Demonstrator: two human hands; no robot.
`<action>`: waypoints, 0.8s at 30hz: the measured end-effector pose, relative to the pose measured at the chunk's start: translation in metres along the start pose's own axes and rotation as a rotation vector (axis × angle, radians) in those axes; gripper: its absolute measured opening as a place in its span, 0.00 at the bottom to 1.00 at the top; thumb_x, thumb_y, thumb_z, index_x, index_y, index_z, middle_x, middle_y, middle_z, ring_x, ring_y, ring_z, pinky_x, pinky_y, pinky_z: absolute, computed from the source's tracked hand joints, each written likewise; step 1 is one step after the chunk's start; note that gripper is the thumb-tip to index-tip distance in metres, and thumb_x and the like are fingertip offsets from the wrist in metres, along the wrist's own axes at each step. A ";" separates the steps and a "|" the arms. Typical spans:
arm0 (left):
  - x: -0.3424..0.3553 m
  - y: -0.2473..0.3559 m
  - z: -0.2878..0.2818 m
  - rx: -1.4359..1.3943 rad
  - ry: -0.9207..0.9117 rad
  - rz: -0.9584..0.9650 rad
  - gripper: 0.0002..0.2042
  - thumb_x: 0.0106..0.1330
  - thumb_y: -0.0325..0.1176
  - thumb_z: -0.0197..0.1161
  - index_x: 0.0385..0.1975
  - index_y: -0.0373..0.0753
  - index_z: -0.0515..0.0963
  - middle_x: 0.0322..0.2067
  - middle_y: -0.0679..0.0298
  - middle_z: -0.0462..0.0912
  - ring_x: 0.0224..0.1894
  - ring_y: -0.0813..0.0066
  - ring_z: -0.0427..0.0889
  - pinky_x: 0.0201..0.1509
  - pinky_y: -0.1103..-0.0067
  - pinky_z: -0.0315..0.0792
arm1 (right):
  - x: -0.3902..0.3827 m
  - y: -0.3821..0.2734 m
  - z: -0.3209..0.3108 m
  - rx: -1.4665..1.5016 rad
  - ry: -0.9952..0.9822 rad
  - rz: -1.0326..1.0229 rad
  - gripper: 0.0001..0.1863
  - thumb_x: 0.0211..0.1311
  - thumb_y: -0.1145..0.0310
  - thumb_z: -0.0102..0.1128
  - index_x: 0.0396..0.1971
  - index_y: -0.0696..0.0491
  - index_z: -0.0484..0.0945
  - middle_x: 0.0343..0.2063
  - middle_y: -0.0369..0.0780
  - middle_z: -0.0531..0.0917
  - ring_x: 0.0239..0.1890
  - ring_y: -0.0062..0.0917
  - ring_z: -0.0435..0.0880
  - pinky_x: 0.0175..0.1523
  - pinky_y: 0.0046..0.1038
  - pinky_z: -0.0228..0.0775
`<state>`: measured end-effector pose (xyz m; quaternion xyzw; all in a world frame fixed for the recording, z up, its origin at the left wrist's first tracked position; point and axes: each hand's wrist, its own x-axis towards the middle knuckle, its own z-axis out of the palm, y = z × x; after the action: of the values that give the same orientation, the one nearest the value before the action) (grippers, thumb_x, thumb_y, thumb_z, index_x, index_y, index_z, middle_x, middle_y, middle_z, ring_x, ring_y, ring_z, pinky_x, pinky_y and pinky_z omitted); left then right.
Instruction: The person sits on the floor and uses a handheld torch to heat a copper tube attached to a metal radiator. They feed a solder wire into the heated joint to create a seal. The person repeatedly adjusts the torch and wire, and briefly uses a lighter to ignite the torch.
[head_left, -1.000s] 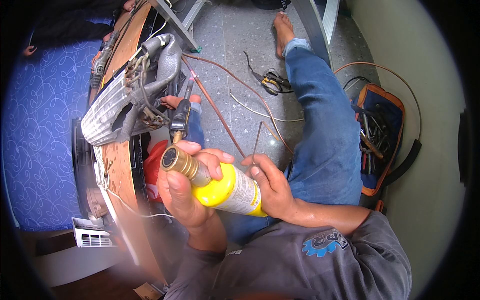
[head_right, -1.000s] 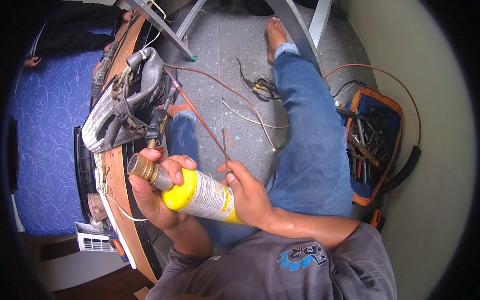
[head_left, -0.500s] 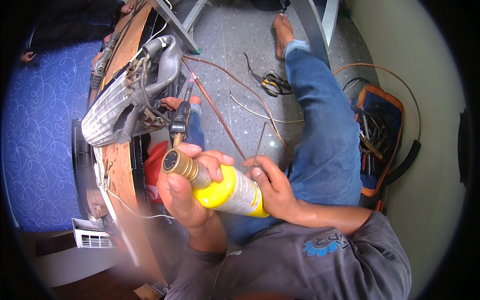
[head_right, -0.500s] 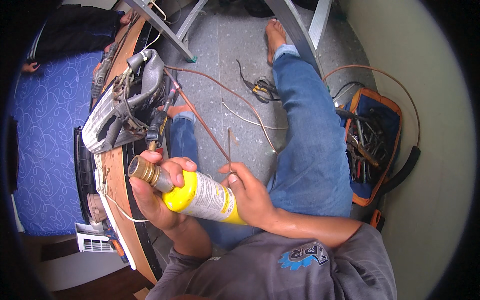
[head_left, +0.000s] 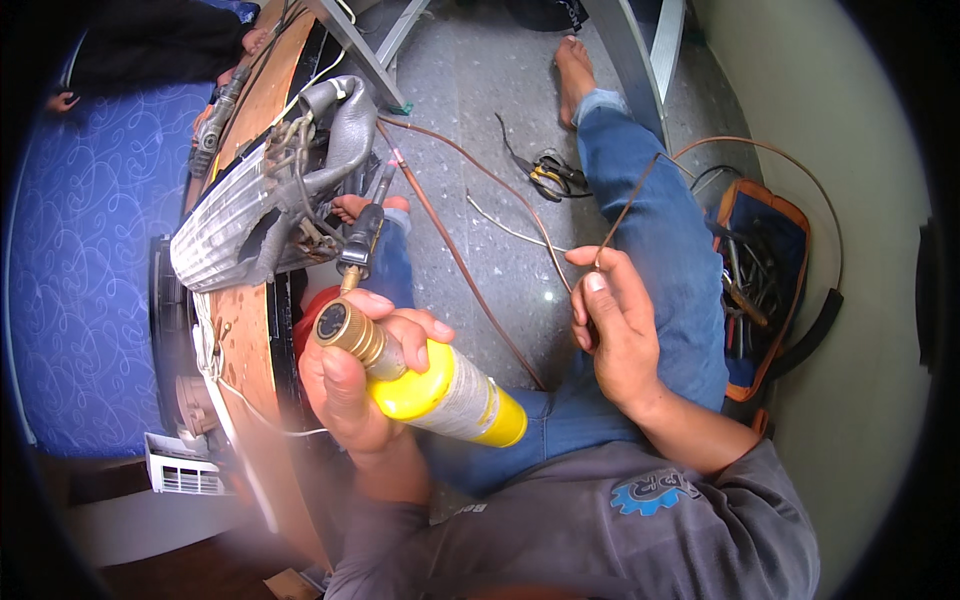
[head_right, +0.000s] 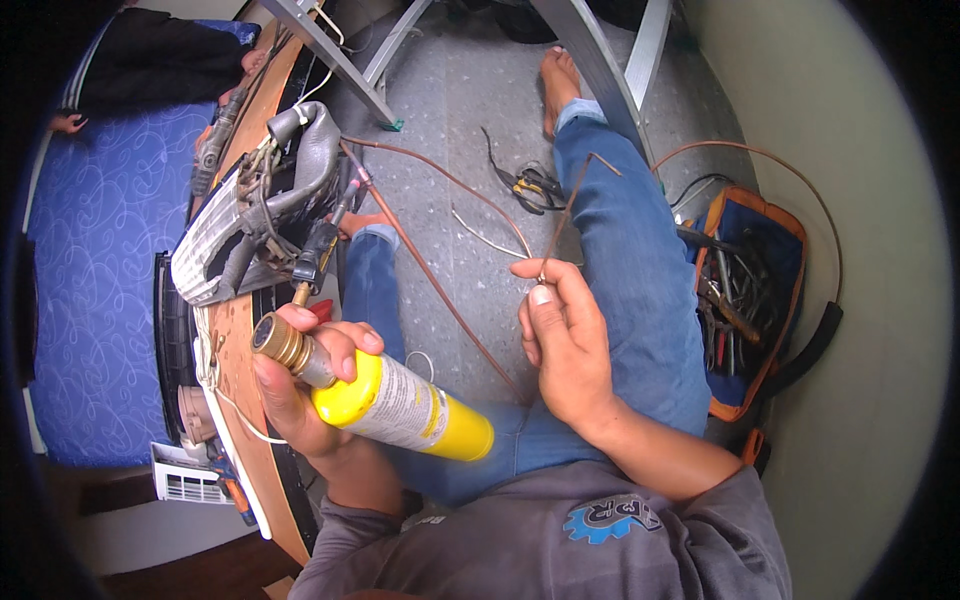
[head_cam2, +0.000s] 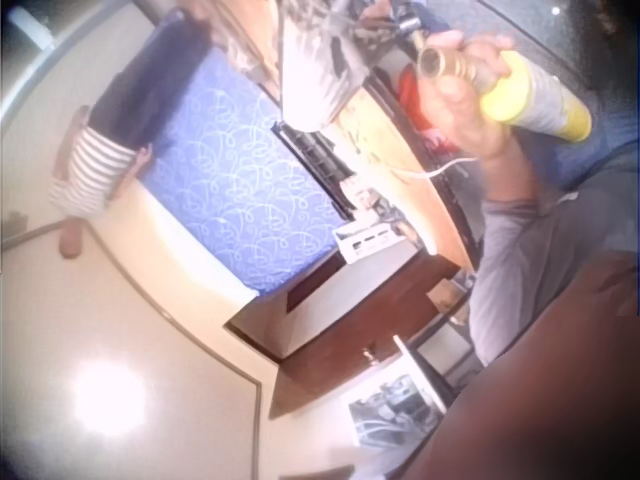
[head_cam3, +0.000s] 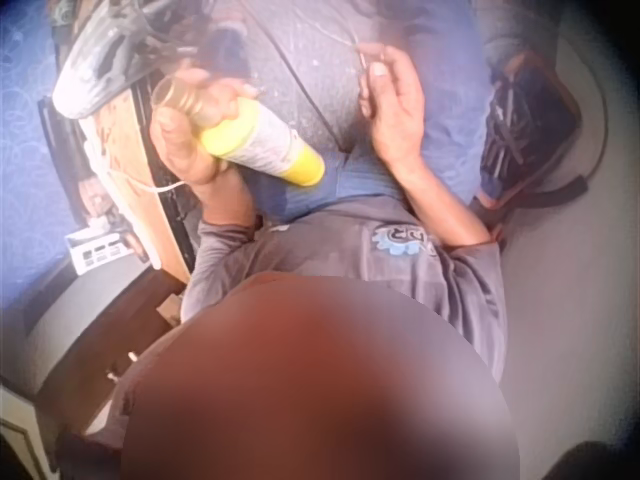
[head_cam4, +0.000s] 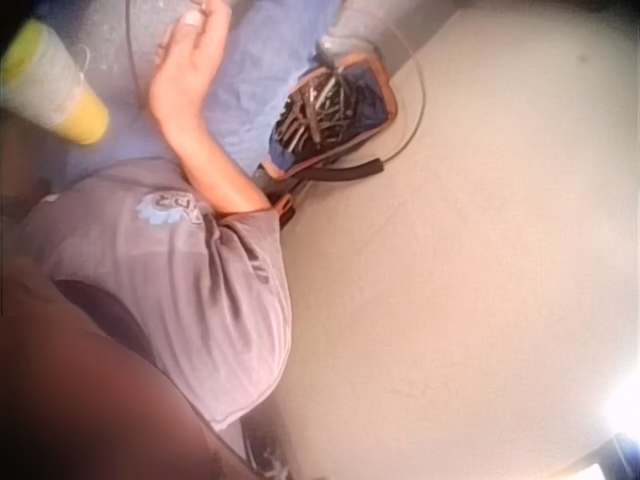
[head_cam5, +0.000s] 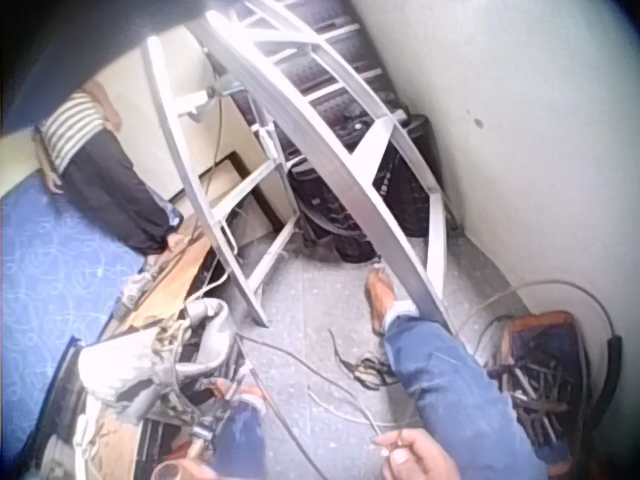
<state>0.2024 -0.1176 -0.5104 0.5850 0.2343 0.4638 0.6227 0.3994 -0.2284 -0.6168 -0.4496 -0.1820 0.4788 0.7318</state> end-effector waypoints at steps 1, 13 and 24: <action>0.001 0.004 -0.002 0.019 -0.006 -0.003 0.37 0.83 0.63 0.64 0.59 0.24 0.75 0.29 0.48 0.85 0.37 0.49 0.89 0.52 0.52 0.84 | 0.000 0.000 0.000 0.006 -0.002 0.006 0.15 0.93 0.68 0.46 0.67 0.56 0.76 0.28 0.30 0.73 0.25 0.11 0.67 0.30 0.18 0.62; 0.010 0.034 -0.016 0.059 -0.104 -0.107 0.35 0.79 0.57 0.73 0.55 0.21 0.81 0.34 0.51 0.84 0.35 0.59 0.88 0.50 0.52 0.87 | -0.002 0.004 -0.007 0.017 -0.071 0.086 0.16 0.94 0.67 0.45 0.67 0.57 0.76 0.28 0.30 0.72 0.24 0.11 0.65 0.29 0.19 0.58; 0.014 0.034 -0.015 0.163 -0.082 -0.167 0.37 0.75 0.62 0.74 0.54 0.23 0.82 0.29 0.52 0.85 0.37 0.56 0.90 0.51 0.56 0.87 | -0.001 0.005 -0.007 -0.147 -0.083 0.087 0.19 0.94 0.67 0.47 0.71 0.57 0.79 0.28 0.29 0.75 0.24 0.11 0.70 0.30 0.20 0.63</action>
<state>0.1857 -0.1019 -0.4782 0.6306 0.2934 0.3654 0.6187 0.4013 -0.2324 -0.6242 -0.4894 -0.2273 0.5136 0.6671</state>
